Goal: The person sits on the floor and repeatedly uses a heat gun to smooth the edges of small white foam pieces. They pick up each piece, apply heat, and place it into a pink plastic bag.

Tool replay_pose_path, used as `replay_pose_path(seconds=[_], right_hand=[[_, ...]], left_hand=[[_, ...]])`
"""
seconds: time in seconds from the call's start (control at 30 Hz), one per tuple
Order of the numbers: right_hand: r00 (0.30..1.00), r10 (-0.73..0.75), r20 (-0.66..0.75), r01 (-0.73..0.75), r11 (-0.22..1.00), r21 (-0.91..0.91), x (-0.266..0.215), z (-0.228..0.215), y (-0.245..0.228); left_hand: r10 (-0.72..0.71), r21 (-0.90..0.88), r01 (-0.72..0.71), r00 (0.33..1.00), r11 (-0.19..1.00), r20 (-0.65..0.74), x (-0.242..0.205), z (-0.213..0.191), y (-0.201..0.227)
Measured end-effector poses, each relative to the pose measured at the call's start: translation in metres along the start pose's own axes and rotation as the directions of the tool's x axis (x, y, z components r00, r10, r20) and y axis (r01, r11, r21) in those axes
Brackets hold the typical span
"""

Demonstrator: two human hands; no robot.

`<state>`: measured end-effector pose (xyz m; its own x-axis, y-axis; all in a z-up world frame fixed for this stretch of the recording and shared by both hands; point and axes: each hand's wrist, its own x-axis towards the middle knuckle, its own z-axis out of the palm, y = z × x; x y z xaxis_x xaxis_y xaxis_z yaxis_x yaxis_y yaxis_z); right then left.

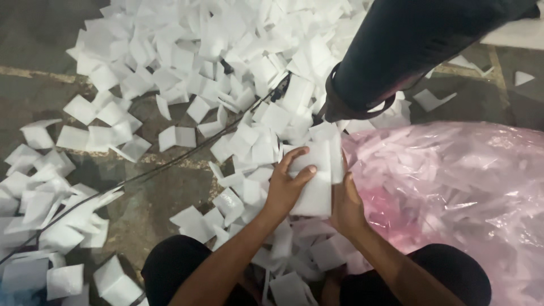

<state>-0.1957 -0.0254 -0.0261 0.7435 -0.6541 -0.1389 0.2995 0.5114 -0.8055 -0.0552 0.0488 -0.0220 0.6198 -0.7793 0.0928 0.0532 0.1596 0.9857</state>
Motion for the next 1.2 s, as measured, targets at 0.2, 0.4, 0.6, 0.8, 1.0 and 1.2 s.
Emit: replay_pose_path(seconds=[0.2,0.4,0.6,0.8,1.0,1.2], right_hand=[[0.991,0.019,-0.129,-0.01,0.998,0.069,0.051,-0.014,0.003],[0.999,-0.044,-0.02,0.047,0.982,0.184,0.097,-0.011,-0.004],[0.997,-0.08,-0.004,0.079,0.996,-0.035,0.069,0.001,-0.002],[0.959,-0.211,0.187,0.282,0.745,-0.605,0.021,-0.006,0.006],[0.878,-0.205,0.432,0.47,0.536,-0.701,-0.017,-0.02,0.001],[0.939,-0.176,0.296,0.345,0.475,-0.81,-0.028,-0.024,-0.007]], left_hand=[[-0.005,-0.061,0.004,1.0,0.998,-0.007,0.046,-0.002,0.002],[-0.091,-0.177,0.097,0.995,0.979,0.041,0.089,-0.004,0.002],[0.21,0.153,-0.219,0.975,0.964,0.076,0.069,-0.009,0.007],[0.176,0.378,-0.235,0.967,0.895,0.186,0.01,-0.026,0.035],[0.269,0.371,-0.385,0.906,0.845,0.326,-0.023,-0.039,0.046],[0.172,0.286,-0.257,0.941,0.923,0.291,-0.032,-0.042,0.041]])
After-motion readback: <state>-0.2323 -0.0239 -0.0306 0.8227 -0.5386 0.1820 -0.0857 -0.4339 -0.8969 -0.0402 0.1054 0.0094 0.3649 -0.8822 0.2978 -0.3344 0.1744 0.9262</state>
